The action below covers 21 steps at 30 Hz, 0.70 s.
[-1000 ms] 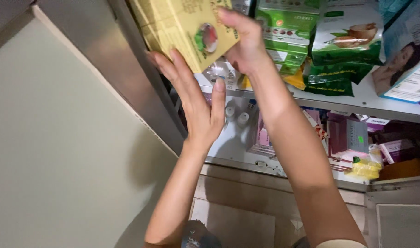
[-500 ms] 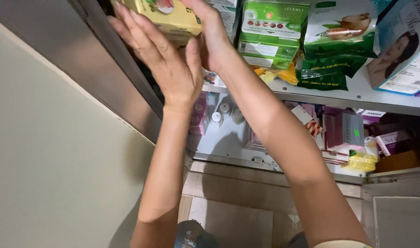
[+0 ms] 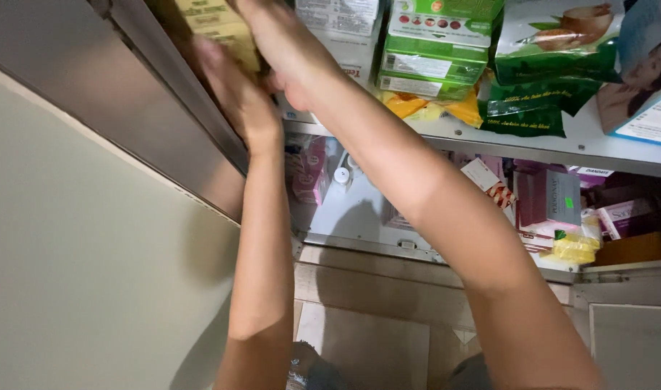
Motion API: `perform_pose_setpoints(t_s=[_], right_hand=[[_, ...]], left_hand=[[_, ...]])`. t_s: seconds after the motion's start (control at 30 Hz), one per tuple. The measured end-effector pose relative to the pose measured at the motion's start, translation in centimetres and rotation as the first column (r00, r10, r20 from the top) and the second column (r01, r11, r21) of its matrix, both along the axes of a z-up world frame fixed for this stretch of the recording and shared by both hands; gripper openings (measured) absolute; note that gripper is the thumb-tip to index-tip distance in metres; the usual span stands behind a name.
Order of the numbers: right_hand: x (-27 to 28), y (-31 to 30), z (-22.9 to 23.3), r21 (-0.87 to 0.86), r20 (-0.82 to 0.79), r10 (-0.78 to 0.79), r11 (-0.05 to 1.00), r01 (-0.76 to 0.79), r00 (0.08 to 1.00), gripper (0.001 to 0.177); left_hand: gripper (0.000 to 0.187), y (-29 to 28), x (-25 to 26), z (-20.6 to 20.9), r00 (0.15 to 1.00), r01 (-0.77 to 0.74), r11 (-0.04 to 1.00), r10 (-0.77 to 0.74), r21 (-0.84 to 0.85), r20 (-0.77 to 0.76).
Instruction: Organizing and checking various medicine boxes within a storage cabinet.
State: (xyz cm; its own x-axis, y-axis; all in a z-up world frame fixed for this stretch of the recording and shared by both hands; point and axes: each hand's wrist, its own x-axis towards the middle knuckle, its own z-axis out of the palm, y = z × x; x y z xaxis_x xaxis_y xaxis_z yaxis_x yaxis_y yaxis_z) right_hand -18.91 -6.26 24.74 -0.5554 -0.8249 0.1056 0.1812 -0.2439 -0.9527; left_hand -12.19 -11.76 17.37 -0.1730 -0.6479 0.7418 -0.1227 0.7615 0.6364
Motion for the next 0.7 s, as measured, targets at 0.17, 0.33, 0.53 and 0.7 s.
perform_pose_setpoints(t_s=[0.17, 0.33, 0.53, 0.7], right_hand=[[-0.7, 1.6, 0.4, 0.097, -0.12, -0.033, 0.994, 0.045, 0.992, 0.059], [-4.0, 1.9, -1.4, -0.075, -0.167, -0.044, 0.997, 0.032, 0.985, 0.058], [0.2, -0.2, -2.4, -0.039, -0.395, -0.035, 0.999, 0.021, 0.918, 0.083], [4.1, 0.0, -1.6, 0.046, -0.622, -0.157, 0.971, 0.236, 0.767, 0.11]], left_hand=[[0.055, -8.0, -5.2, -10.0, 0.888, -0.37, 0.924, 0.323, 0.093, 0.326], [0.051, -8.7, -5.7, -8.8, 0.095, -0.641, 0.502, 0.802, -0.58, 0.59], [0.06, -6.4, -6.2, -6.4, -0.726, 0.253, -0.123, 0.632, -0.96, -0.272], [0.08, -4.1, -4.5, -3.8, -0.15, 0.989, 0.005, -0.018, -0.15, -0.989]])
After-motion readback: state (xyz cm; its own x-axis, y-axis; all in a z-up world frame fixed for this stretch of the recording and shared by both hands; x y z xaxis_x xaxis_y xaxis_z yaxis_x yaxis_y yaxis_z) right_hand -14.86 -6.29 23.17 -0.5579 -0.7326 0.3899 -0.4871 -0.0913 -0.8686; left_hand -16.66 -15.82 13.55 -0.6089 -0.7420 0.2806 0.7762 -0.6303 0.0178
